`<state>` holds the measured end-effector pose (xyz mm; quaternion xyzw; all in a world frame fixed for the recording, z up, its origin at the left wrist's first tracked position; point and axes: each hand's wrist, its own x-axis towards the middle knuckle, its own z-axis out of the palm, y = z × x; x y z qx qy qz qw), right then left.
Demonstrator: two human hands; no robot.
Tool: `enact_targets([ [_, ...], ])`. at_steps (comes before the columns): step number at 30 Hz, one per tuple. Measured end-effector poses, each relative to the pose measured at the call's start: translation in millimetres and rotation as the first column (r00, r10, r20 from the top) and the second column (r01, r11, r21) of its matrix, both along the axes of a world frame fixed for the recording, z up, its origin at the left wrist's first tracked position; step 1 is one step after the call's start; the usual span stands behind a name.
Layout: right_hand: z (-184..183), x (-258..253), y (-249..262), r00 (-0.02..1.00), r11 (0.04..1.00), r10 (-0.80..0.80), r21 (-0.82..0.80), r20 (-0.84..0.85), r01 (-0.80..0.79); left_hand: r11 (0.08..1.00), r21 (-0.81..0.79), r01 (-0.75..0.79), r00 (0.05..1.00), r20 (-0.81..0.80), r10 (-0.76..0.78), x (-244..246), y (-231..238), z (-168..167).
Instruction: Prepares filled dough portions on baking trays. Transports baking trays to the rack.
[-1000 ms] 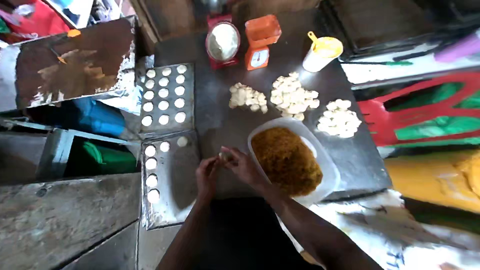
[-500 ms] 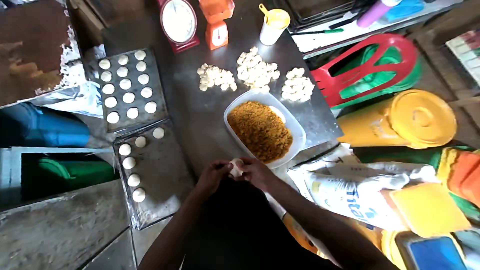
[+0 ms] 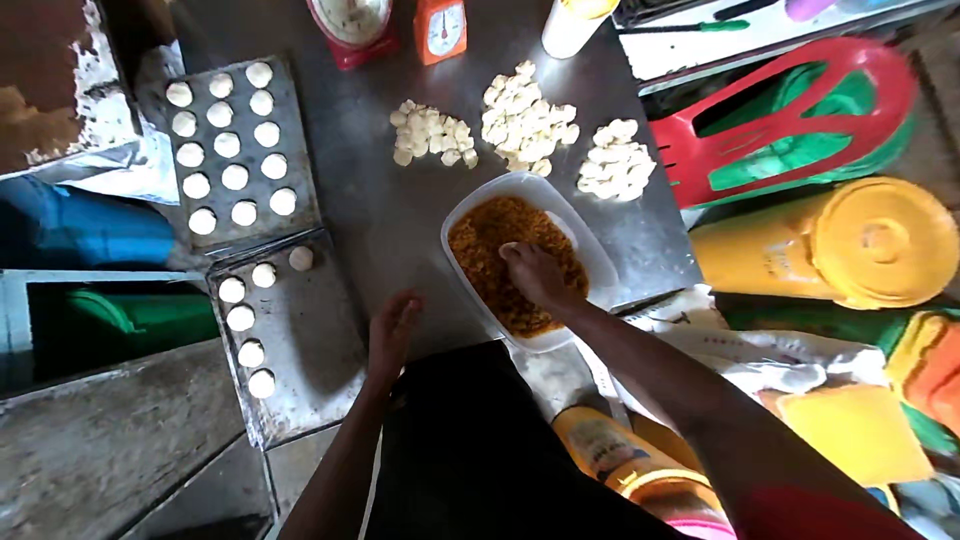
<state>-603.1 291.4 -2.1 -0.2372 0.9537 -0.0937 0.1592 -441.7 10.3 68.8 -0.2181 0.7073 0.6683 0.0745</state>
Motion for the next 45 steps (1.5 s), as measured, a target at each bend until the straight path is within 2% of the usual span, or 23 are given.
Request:
enact_targets([
  [2,2.8,-13.1,4.0,0.994,0.992,-0.095,-0.083,0.046,0.098,1.000,0.019,-0.023,1.000,0.005,0.023,-1.1,3.5,3.5],
  [5,27.1,-25.3,11.0,0.932,0.911,-0.273,-0.247,0.238,0.330,0.999,0.029,-0.029,0.999,-0.036,0.030,-6.1,7.0,9.8],
  [8,56.3,-17.2,18.5,0.832,0.814,-0.292,-0.334,0.471,0.475,1.000,0.025,0.002,0.995,-0.097,0.000,-17.2,11.5,15.9],
  [10,74.1,-5.5,20.4,0.796,0.749,-0.241,-0.416,0.555,0.516,0.999,-0.005,0.051,0.992,-0.118,-0.051,-34.2,22.3,23.3],
  [14,97.0,10.6,20.1,0.792,0.686,-0.176,-0.504,0.585,0.525,0.975,-0.032,0.221,0.960,-0.168,-0.224,-83.7,65.7,38.0],
  [17,91.2,12.4,21.7,0.786,0.715,-0.250,-0.440,0.566,0.544,0.938,-0.129,0.321,0.925,-0.169,-0.340,-114.3,93.3,27.7],
  [18,88.0,14.2,24.9,0.775,0.693,-0.269,-0.445,0.571,0.568,0.929,-0.168,0.329,0.918,-0.175,-0.357,-120.2,99.8,24.5],
  [20,89.5,13.2,32.8,0.764,0.629,-0.274,-0.492,0.584,0.601,0.923,-0.206,0.325,0.909,-0.203,-0.365,-129.3,107.4,22.1],
  [26,97.7,16.2,46.9,0.747,0.497,-0.220,-0.587,0.627,0.639,0.926,-0.111,0.361,0.900,-0.220,-0.377,-126.7,123.6,20.2],
  [31,89.5,4.3,58.2,0.682,0.392,-0.225,-0.576,0.696,0.718,0.880,-0.267,0.394,0.886,-0.145,-0.440,-129.5,123.6,15.7],
  [34,85.6,-2.7,64.7,0.633,0.326,-0.185,-0.561,0.752,0.761,0.886,-0.315,0.340,0.892,-0.190,-0.410,-133.2,122.7,12.4],
  [36,88.7,-6.0,63.2,0.597,0.283,-0.119,-0.550,0.793,0.786,0.919,-0.197,0.341,0.908,-0.184,-0.377,-138.8,125.6,17.2],
  [39,91.6,-9.8,53.7,0.561,0.196,-0.013,-0.548,0.827,0.813,0.926,0.182,0.332,0.943,-0.029,-0.332,-150.0,134.7,25.8],
  [41,88.2,-14.1,50.9,0.571,0.224,-0.046,-0.548,0.820,0.806,0.906,0.300,0.298,0.945,0.044,-0.325,-155.8,137.6,22.2],
  [43,84.7,-18.8,48.7,0.651,0.328,-0.178,-0.579,0.738,0.746,0.922,0.223,0.318,0.938,0.065,-0.339,-157.8,135.6,23.3],
  [45,81.6,-17.7,46.9,0.750,0.485,-0.315,-0.581,0.582,0.654,0.918,0.119,0.379,0.919,0.071,-0.388,-155.4,133.2,27.1],
])
